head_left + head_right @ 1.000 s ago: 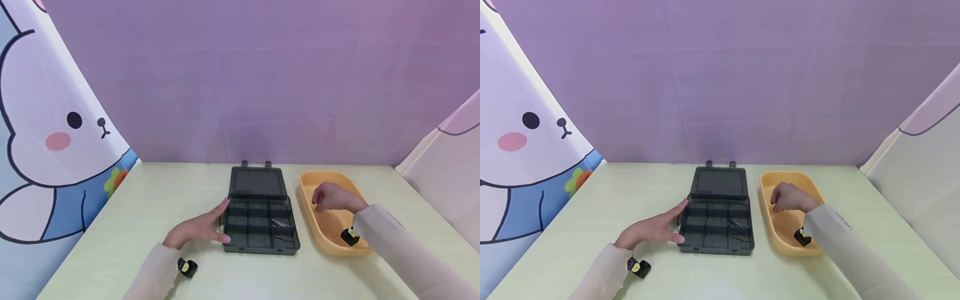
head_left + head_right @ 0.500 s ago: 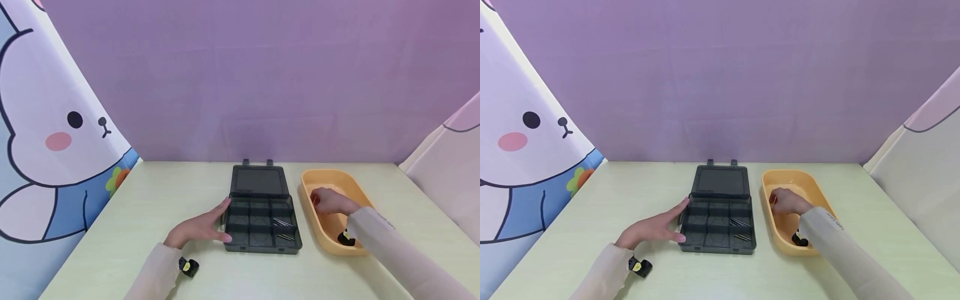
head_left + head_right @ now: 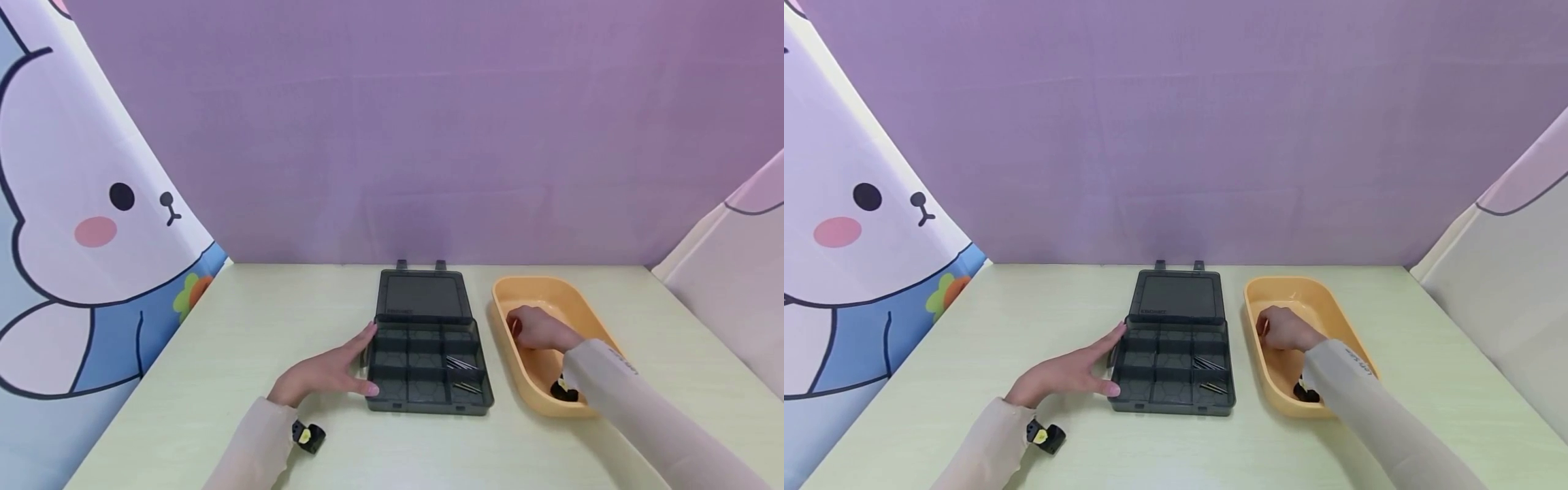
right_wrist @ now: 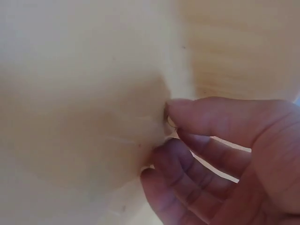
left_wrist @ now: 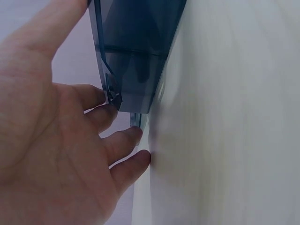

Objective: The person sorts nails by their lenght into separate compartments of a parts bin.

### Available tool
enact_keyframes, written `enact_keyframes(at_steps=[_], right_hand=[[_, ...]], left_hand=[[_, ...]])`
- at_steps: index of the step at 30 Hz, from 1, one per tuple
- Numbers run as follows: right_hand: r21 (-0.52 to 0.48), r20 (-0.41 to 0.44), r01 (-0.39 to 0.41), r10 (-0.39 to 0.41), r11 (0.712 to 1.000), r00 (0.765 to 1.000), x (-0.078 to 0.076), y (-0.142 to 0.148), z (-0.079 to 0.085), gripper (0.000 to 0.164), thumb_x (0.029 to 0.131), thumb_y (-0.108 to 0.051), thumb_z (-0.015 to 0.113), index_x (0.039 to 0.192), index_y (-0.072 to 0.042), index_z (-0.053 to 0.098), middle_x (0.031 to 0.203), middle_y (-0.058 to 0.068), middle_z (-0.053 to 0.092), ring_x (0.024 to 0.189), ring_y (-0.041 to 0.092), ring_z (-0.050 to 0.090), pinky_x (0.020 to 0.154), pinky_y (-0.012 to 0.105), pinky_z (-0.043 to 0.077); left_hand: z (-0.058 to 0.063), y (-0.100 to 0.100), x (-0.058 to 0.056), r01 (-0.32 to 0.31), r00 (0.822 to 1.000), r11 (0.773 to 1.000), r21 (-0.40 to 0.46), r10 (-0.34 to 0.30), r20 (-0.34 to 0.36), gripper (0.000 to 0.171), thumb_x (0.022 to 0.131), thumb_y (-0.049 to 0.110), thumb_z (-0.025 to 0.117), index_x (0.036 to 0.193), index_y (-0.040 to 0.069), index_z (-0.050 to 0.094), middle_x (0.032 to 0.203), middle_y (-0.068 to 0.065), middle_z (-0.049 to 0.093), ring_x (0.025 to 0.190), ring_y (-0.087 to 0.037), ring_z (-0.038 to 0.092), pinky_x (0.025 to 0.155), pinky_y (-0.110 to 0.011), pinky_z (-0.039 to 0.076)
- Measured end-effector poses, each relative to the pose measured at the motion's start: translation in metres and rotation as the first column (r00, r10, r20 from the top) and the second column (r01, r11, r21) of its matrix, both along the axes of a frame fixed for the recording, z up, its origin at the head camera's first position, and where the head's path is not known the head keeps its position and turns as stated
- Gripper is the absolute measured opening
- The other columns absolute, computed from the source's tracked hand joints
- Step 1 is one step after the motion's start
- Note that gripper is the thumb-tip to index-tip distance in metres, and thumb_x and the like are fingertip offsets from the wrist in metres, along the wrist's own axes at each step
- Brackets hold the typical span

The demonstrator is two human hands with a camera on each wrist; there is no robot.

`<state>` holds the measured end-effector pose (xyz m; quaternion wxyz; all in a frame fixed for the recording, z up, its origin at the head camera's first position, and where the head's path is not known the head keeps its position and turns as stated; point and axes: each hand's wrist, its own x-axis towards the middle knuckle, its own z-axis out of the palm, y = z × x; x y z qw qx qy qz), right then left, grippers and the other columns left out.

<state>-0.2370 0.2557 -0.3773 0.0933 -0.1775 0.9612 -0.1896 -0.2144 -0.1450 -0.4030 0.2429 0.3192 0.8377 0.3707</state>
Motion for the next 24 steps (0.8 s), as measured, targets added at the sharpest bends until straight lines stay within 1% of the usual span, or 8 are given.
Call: enact_keyframes(at_steps=[2,6,9,13,17,20,24], right_hand=[[0.008,0.002,-0.002,0.002,1.0,1.0,-0.001,0.002,0.0,0.013,0.069,0.001,0.062,0.081,-0.005,0.062,0.072,0.002,0.059,0.065,0.014,0.051,0.06,0.027,0.043],[0.018,0.032,0.024,-0.025,1.0,0.999,-0.002,0.008,-0.001,0.009,0.07,-0.001,0.064,0.077,-0.006,0.062,0.07,0.0,0.058,0.064,0.014,0.05,0.06,0.026,0.043],[0.019,0.049,0.04,-0.04,0.999,0.998,-0.002,0.011,-0.001,0.008,0.07,-0.002,0.065,0.077,-0.006,0.064,0.07,0.0,0.058,0.064,0.013,0.05,0.06,0.025,0.042],[0.02,0.053,0.037,-0.038,0.999,0.998,-0.002,0.015,0.0,0.007,0.071,-0.001,0.063,0.076,-0.005,0.065,0.069,0.0,0.059,0.064,0.013,0.05,0.059,0.025,0.042],[0.03,0.077,0.031,-0.033,0.999,0.996,-0.001,0.015,0.003,0.007,0.073,-0.003,0.063,0.08,-0.004,0.064,0.073,0.002,0.059,0.066,0.014,0.051,0.06,0.026,0.043],[0.043,0.102,0.022,-0.027,0.999,0.994,-0.001,0.012,0.004,0.011,0.076,-0.009,0.065,0.086,-0.003,0.064,0.078,0.003,0.06,0.07,0.015,0.052,0.063,0.027,0.045],[0.045,0.116,0.021,-0.026,0.999,0.993,-0.001,0.006,0.006,0.014,0.078,-0.014,0.067,0.087,-0.004,0.064,0.079,0.003,0.061,0.07,0.015,0.052,0.063,0.027,0.045]], left_hand=[[-0.001,0.0,0.0,0.0,1.0,1.0,0.002,0.0,0.004,0.114,0.08,0.059,0.067,0.154,0.014,-0.007,0.161,-0.007,-0.012,0.148,-0.032,-0.001,0.117,-0.054,0.015],[-0.002,0.001,-0.001,-0.001,1.0,1.0,-0.001,0.001,0.005,0.114,0.08,0.059,0.067,0.154,0.014,-0.007,0.161,-0.007,-0.012,0.148,-0.031,-0.001,0.117,-0.053,0.015],[-0.003,0.001,-0.001,-0.003,1.0,1.0,-0.005,0.003,0.002,0.114,0.08,0.059,0.067,0.154,0.014,-0.007,0.161,-0.007,-0.012,0.148,-0.031,-0.001,0.117,-0.053,0.015],[-0.003,0.001,0.0,-0.004,1.0,1.0,-0.007,0.004,0.001,0.114,0.08,0.059,0.067,0.154,0.014,-0.007,0.161,-0.007,-0.011,0.148,-0.031,0.0,0.117,-0.053,0.015],[-0.003,0.001,0.0,-0.003,1.0,1.0,-0.005,0.003,0.004,0.113,0.08,0.059,0.067,0.154,0.014,-0.007,0.161,-0.007,-0.011,0.148,-0.031,0.0,0.117,-0.053,0.016],[-0.002,0.0,0.0,-0.003,1.0,1.0,-0.003,0.003,0.008,0.113,0.08,0.058,0.066,0.154,0.015,-0.007,0.161,-0.007,-0.011,0.148,-0.031,-0.001,0.117,-0.053,0.015],[-0.001,0.0,0.0,-0.006,1.0,1.0,0.004,0.006,0.01,0.113,0.08,0.058,0.067,0.154,0.015,-0.007,0.161,-0.007,-0.011,0.148,-0.031,-0.001,0.116,-0.053,0.015]])
